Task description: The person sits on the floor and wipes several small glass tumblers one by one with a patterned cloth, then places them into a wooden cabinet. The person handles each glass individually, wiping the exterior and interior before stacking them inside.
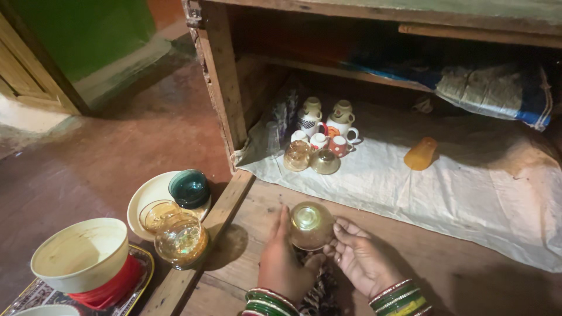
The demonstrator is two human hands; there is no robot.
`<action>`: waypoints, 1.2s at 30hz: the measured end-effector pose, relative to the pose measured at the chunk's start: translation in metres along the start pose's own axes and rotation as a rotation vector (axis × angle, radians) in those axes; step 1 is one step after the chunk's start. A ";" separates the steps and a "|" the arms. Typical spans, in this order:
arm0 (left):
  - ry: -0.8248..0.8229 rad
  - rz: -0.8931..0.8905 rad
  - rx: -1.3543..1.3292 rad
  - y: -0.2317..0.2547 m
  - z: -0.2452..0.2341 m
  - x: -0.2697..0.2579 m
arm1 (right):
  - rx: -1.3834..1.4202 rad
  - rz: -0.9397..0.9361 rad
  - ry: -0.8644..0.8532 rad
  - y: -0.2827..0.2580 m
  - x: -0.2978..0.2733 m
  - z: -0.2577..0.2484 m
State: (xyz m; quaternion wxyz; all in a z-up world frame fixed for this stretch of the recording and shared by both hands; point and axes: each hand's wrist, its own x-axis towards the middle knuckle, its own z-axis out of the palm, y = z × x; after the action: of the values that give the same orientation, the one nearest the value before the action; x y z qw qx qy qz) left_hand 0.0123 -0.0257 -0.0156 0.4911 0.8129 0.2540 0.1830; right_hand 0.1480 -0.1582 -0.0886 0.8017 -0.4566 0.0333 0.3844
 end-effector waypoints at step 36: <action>0.073 -0.009 -0.351 -0.104 0.175 0.254 | -0.371 -0.290 0.401 -0.078 0.239 -0.061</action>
State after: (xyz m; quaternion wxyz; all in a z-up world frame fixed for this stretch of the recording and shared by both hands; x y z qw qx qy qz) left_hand 0.2876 0.0417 -0.1750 0.6167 0.7063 0.2394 0.2519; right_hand 0.3846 -0.0867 -0.1657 0.7285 -0.6620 0.0545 0.1679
